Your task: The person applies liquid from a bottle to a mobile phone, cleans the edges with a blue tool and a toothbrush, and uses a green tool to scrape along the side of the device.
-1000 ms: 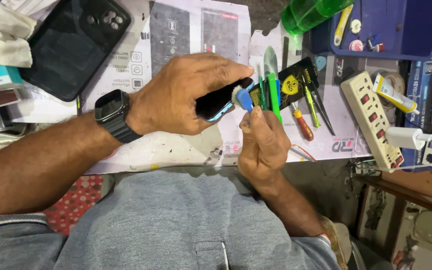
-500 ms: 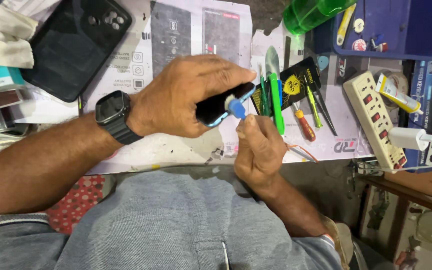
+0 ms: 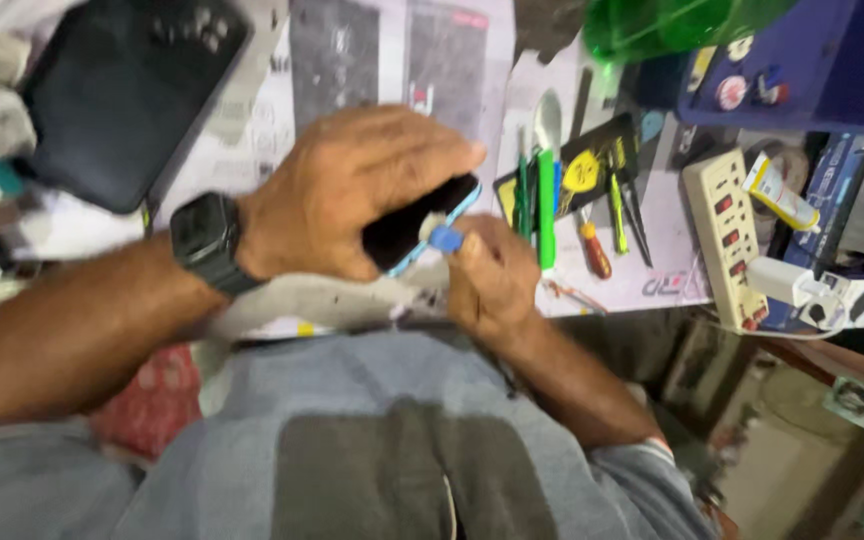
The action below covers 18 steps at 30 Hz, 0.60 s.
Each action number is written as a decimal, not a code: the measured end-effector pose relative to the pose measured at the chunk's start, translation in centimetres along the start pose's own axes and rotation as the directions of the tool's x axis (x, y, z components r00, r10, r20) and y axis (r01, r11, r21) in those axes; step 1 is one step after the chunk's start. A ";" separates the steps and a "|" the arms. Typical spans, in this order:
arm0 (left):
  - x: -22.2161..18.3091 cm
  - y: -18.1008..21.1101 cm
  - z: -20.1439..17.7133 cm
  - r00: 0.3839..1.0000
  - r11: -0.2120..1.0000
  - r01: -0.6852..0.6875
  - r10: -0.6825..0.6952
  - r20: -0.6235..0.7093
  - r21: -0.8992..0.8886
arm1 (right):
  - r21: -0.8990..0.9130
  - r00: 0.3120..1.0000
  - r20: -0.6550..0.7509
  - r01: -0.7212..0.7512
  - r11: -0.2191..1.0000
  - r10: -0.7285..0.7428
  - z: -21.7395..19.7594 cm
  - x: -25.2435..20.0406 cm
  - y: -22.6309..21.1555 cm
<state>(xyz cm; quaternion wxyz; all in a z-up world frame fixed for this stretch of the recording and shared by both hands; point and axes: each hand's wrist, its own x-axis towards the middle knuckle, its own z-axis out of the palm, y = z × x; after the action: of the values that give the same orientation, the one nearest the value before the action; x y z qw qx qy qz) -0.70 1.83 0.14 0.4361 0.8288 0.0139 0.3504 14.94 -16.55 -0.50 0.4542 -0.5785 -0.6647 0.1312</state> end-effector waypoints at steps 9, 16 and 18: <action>1.9 -1.0 -0.9 0.998 1.000 -0.006 0.007 -0.066 0.021 | 0.561 0.780 -0.019 -0.509 0.653 0.625 -2.8 5.2 -4.7; 2.3 -0.7 0.1 0.989 0.985 -0.100 0.115 -0.096 0.142 | 0.195 0.654 0.529 -0.714 0.672 0.541 -9.4 -1.7 -7.9; 2.5 -0.7 0.9 0.985 0.974 -0.120 0.141 -0.100 0.192 | -0.223 0.325 0.621 -0.798 0.559 0.713 -10.0 -3.6 -9.7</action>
<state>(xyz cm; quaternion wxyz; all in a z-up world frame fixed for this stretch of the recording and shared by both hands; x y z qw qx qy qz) 1.95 2.42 0.76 0.3315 0.8437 0.0166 0.4218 15.93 -26.14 10.20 0.1123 -0.7053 -0.4201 0.5599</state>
